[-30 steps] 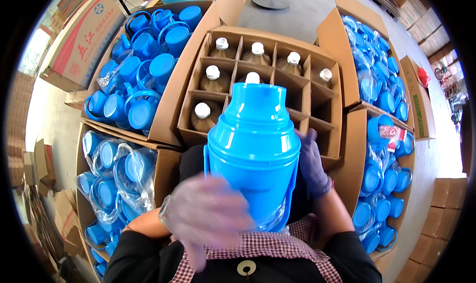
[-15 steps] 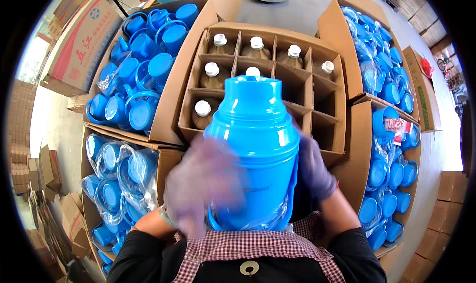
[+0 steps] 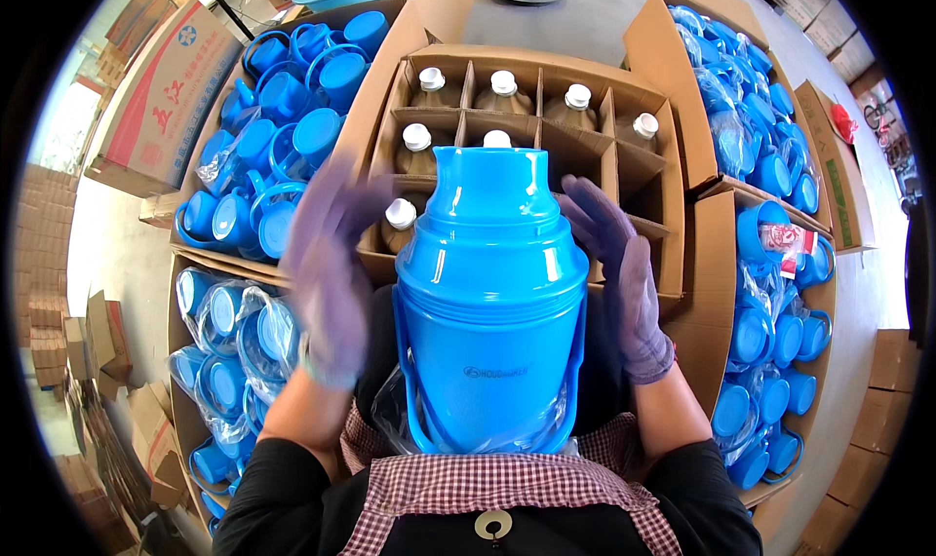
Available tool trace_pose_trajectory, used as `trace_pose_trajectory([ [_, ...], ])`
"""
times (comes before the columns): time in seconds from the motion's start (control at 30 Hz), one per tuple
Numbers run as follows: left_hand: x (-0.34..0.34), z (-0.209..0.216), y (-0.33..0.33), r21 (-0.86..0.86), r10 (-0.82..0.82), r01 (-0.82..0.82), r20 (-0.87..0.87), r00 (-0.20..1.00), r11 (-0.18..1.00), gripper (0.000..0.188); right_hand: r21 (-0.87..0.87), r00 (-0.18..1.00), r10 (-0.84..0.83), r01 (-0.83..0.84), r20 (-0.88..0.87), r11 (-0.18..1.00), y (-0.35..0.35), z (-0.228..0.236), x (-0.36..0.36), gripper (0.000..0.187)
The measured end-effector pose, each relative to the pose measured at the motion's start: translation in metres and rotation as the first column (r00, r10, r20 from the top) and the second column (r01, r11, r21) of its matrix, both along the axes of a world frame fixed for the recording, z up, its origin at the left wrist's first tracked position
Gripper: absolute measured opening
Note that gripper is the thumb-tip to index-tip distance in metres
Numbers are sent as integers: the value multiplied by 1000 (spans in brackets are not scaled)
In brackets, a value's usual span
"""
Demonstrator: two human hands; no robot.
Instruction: The person assembles insulated flasks by inserting glass liners into plastic outer casings, attaching lids, and placing the finished items into plastic bags and shipping boxes.
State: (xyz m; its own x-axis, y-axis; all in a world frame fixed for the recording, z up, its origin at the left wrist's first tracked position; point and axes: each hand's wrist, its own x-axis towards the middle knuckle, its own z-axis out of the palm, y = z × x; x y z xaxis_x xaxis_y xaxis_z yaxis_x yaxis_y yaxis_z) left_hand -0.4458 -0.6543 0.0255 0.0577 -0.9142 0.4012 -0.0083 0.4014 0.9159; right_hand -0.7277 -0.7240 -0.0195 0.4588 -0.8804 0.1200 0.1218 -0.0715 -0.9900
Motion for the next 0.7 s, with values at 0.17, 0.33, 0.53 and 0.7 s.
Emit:
trace_pose_trajectory([
  [0.17,8,14,-50,405,-283,455,-416,864,793,111,-378,974,211,-166,82,911,-31,53,40,65],
  [0.33,53,32,-53,299,-49,234,-517,854,925,90,-337,886,343,-235,312,912,-111,65,114,67],
  [0.53,86,-2,-33,40,544,-562,-317,777,826,80,-395,750,476,-652,-458,647,-150,-100,219,45],
  [0.7,111,-48,36,291,403,-282,-586,703,914,85,-200,366,237,-830,-900,521,-108,-138,252,66],
])
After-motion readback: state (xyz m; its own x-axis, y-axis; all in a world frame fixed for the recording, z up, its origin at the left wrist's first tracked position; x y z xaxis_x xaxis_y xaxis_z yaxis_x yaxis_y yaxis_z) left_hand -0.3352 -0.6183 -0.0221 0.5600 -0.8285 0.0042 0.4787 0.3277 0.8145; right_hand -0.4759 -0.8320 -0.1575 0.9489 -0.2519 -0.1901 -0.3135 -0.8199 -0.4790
